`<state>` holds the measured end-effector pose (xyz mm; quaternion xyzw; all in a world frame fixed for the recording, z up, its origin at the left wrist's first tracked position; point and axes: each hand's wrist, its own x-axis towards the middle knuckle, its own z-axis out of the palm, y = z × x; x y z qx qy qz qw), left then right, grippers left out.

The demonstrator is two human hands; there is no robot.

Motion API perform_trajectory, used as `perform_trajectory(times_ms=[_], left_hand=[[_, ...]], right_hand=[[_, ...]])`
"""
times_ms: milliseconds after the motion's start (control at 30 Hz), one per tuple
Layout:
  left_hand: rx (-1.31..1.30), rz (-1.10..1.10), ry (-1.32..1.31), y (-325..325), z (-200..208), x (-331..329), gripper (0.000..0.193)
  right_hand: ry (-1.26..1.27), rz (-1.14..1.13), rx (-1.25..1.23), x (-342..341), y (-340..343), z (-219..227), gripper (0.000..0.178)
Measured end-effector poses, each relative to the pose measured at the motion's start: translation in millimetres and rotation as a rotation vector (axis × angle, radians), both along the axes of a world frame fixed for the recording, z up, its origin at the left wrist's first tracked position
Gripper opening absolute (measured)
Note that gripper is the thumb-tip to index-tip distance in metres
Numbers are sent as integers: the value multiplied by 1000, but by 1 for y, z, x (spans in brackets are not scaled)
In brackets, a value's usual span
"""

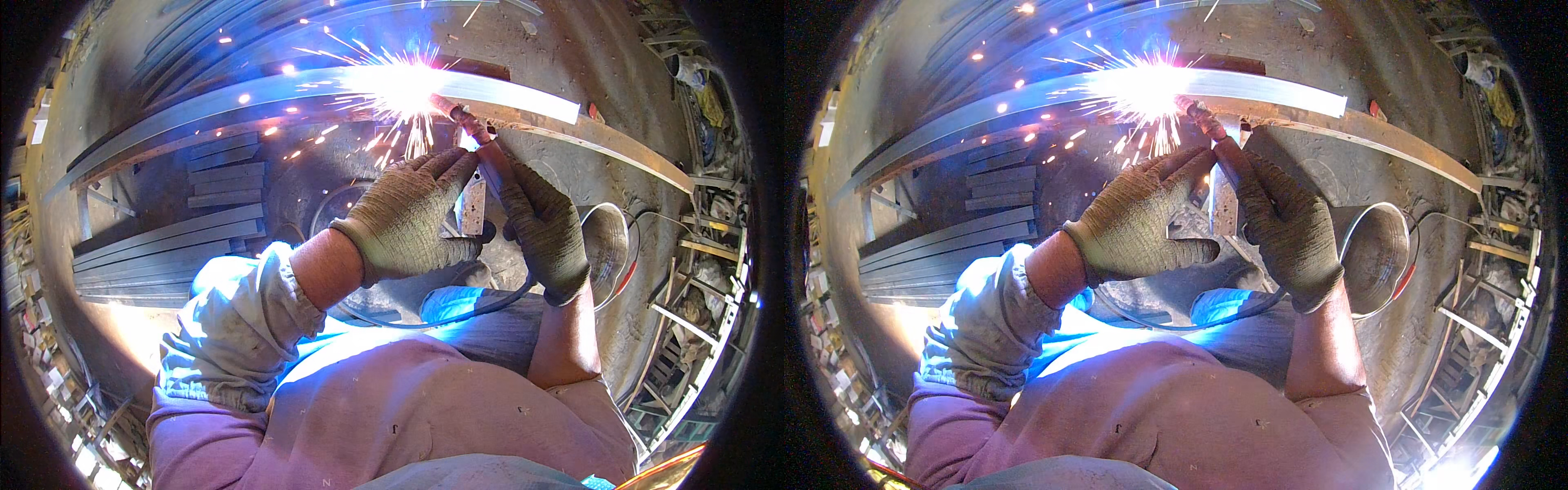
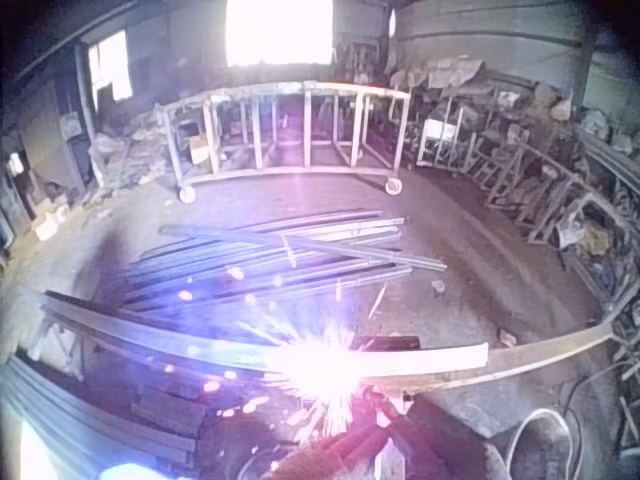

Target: The person welds curved metal bars to a frame using a welding torch, producing bright sparks. They repeatedly position bars, weld along seams, and adjust pieces while seated on the floor in a workshop.

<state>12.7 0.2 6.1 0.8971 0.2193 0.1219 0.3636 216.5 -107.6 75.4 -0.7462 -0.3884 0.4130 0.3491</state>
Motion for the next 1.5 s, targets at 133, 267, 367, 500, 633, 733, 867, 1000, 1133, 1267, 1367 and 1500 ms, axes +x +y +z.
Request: perform_trajectory(times_ms=[133, 267, 367, 500, 633, 733, 867, 1000, 1133, 1267, 1367, 1500], left_hand=[[16, -7, 17, 0, 0, 0, 115], [-85, -29, 54, 3, 6, 0, 110], [-63, -19, 71, 3, 8, 2, 109], [-20, -21, 20, 1, 8, 1, 109], [-47, -21, -5, 1, 7, 0, 108], [4, -18, 13, 1, 7, 0, 114], [-13, -28, -2, 1, 8, 0, 115], [7, -23, -19, 1, 8, -1, 114], [19, -12, 13, -1, 6, -2, 111], [0, -27, -23, -1, 5, -2, 109], [0, -28, -15, -1, 8, -2, 109], [-20, -23, 58, -1, 14, -3, 112]], right_hand=[[17, -5, 33, -1, -1, -1, 32], [-1, 0, 53, -1, 1, 0, 29], [-12, 2, -30, 2, 1, 1, 41], [-57, 36, -33, 6, -1, -2, 50], [14, 34, -30, 8, -3, -6, 50], [-1, 41, -32, 8, -6, -6, 48], [11, 40, -34, 9, -6, -5, 46], [14, 53, 1, 9, -5, -6, 47], [7, 33, -41, 9, -4, -7, 47], [-58, 46, 64, 6, -4, -12, 36], [-22, 27, 37, 6, -6, -12, 34], [32, 30, -24, 8, -9, -8, 44]])
